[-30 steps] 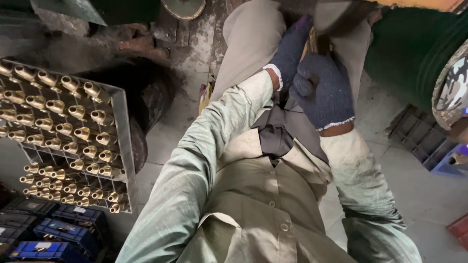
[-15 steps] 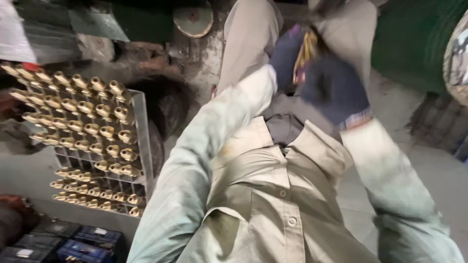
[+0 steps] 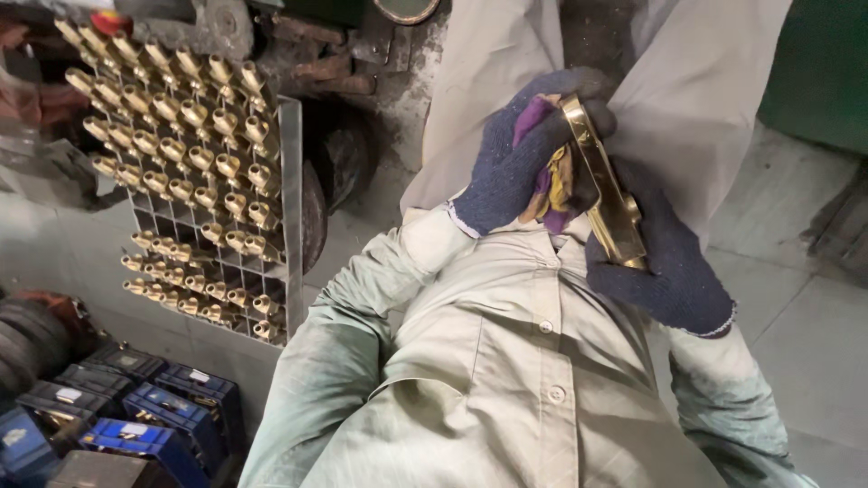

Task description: The person polishes a brass-colored metal part by hand using a purple cloth while sitting on the floor.

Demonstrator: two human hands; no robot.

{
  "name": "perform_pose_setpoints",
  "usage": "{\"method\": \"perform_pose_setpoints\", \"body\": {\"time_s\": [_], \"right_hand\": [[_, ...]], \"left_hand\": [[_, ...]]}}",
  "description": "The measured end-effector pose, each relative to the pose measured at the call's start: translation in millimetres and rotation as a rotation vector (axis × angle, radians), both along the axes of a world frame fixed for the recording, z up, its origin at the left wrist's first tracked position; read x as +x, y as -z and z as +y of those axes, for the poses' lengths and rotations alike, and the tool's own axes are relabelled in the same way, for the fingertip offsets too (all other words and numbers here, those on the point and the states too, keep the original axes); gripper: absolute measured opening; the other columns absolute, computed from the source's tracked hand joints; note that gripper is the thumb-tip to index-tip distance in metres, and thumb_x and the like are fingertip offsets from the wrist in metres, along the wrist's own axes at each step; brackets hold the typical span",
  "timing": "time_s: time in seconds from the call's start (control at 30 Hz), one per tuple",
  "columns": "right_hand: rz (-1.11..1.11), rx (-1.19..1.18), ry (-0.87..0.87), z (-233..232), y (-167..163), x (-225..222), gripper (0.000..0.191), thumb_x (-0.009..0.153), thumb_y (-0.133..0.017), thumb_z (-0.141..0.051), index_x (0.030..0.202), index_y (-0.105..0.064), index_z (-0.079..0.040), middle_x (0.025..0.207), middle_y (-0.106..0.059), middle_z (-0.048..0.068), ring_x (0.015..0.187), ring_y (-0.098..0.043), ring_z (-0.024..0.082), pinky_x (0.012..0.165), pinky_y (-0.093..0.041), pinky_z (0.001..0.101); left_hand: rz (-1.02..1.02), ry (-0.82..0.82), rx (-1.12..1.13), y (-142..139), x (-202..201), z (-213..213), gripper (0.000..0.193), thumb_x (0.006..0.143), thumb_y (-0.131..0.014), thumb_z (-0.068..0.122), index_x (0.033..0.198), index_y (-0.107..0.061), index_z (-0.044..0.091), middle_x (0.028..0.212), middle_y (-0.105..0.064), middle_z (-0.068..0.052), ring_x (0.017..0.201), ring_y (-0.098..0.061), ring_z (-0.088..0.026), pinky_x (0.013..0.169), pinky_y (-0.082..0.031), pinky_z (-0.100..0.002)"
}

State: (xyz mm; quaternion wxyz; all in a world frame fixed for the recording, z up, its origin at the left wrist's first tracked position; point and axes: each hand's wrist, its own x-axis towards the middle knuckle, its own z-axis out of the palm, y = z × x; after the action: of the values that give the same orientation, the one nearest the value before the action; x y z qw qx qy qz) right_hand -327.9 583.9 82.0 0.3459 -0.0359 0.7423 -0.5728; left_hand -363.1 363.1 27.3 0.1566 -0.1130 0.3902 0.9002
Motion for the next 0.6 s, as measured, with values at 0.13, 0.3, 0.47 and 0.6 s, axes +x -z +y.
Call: {"method": "perform_pose_setpoints", "body": {"time_s": [0.13,0.3,0.47,0.6], "right_hand": [[-0.084,-0.154,0.032,-2.4,-1.2,3.3,0.104,0.071,-0.08,-0.009,0.163,-0.032,-0.005,0.107,-0.063,0.005,0.084,-0.062,0.012,0.075,-0.055,0.0295],[-0.088,-0.212,0.01,-4.4,-1.1,3.5,0.103,0.073,-0.08,-0.003,0.164,-0.031,-0.005,0.097,-0.064,0.007,0.079,-0.063,0.013,0.072,-0.055,0.0301],[-0.262,-0.688,0.146,-15.5,-5.2,-0.7,0.085,0.09,-0.071,-0.01,0.167,-0.035,-0.003,0.083,-0.065,0.008,0.069,-0.062,0.013,0.064,-0.051,0.0284],[-0.062,-0.02,0.031,-26.6,-8.5,-6.7,0.056,0.099,-0.053,-0.033,0.146,-0.049,-0.003,0.071,-0.059,0.007,0.054,-0.054,0.015,0.051,-0.044,0.0295]], "left_hand": [[0.112,0.005,-0.115,-1.3,5.9,-8.0,0.039,0.109,-0.055,0.012,0.145,-0.052,-0.005,0.119,-0.07,-0.018,0.099,-0.069,-0.02,0.086,-0.057,-0.031],[0.001,-0.014,0.122,-1.4,21.1,-14.3,0.04,0.106,-0.057,0.014,0.143,-0.05,-0.001,0.116,-0.07,-0.018,0.073,-0.071,-0.024,0.053,-0.055,-0.035],[0.271,-0.004,-0.46,2.0,16.5,-22.2,0.028,0.111,-0.06,0.018,0.133,-0.066,0.001,0.101,-0.074,-0.01,0.088,-0.072,-0.014,0.084,-0.059,-0.028],[0.248,-0.059,-0.711,-9.2,14.4,-29.6,0.028,0.1,-0.067,0.02,0.12,-0.067,-0.001,0.104,-0.072,-0.008,0.093,-0.069,-0.013,0.088,-0.058,-0.031]]}}
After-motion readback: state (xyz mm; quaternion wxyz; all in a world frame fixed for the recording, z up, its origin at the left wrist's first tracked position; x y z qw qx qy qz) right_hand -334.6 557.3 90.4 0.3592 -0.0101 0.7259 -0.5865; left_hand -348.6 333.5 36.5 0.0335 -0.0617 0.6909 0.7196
